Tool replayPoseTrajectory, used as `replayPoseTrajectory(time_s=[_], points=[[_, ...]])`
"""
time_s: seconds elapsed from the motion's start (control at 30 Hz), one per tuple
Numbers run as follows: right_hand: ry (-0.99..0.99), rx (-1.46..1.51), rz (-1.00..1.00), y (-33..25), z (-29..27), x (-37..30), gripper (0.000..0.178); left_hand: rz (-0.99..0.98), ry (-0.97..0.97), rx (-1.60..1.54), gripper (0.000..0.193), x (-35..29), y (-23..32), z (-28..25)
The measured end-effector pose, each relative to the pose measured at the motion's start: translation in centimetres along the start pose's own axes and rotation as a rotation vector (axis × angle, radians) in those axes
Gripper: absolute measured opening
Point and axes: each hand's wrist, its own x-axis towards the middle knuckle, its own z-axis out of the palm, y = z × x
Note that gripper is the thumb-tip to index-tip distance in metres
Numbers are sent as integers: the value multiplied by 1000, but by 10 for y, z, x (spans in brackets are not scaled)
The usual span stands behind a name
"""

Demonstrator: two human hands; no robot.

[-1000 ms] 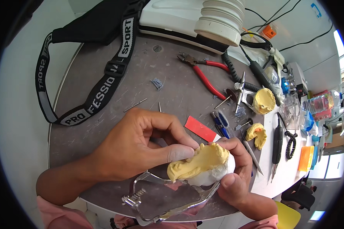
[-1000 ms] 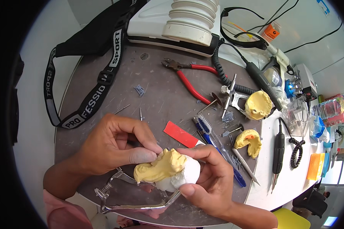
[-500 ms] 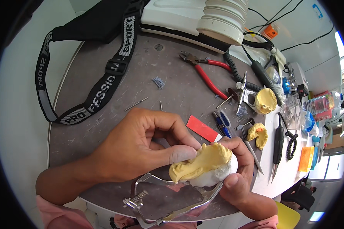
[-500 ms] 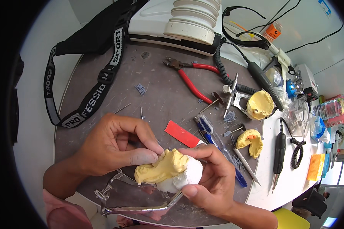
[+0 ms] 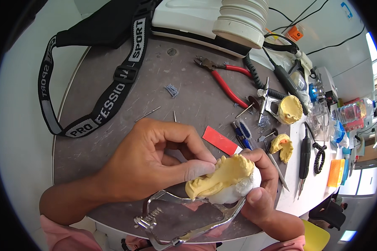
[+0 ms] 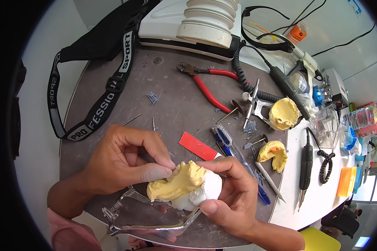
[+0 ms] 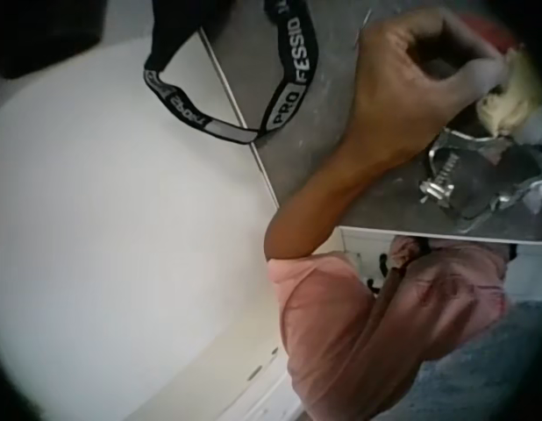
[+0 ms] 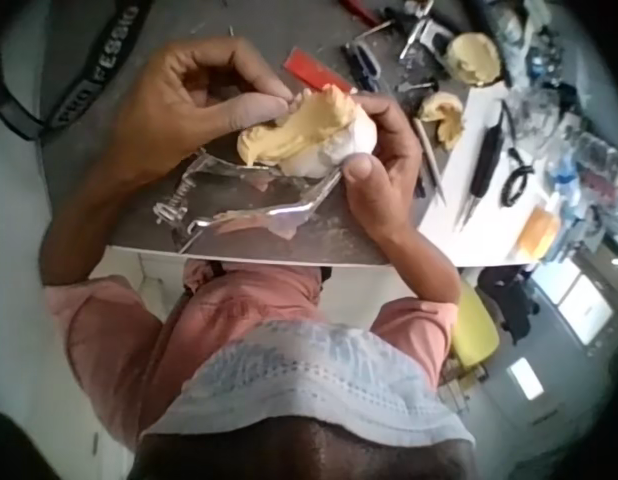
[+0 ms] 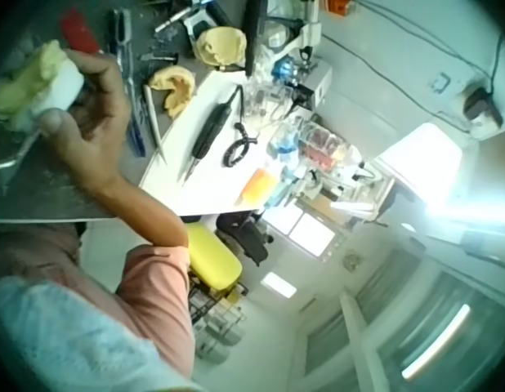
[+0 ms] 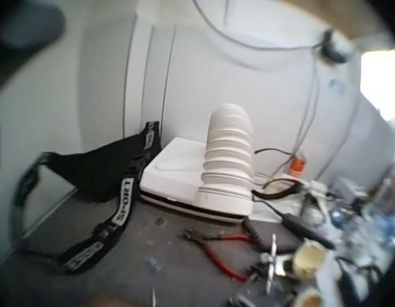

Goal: The person shapes a dental prosthesis using a rotary handpiece tool and fits it onto a dental cast by hand.

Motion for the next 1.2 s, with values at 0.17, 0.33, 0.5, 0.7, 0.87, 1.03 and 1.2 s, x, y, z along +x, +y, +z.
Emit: replayPoseTrajectory(time_s=[0.17,0.33,0.5,0.7,0.87,1.03,1.2], points=[[31,-13,-32,1,1,1,57,88,-37,44,8,0,0,-3],[61,1,-32,4,-2,0,56,274,-75,208,39,1,2,-8],[74,-22,-54,2,-5,-2,55,117,-46,116,55,-3,10,3],[14,-51,-115,-1,-1,2,55,162,-26,123,21,1,8,-1],[-15,-37,-107,0,-1,1,56,62,-14,49,13,1,8,-3],[-42,-50,-122,1,-2,1,56,51,-20,47,11,1,7,-3],[-58,-18,-111,0,0,1,56,114,-77,95,10,2,2,-8]])
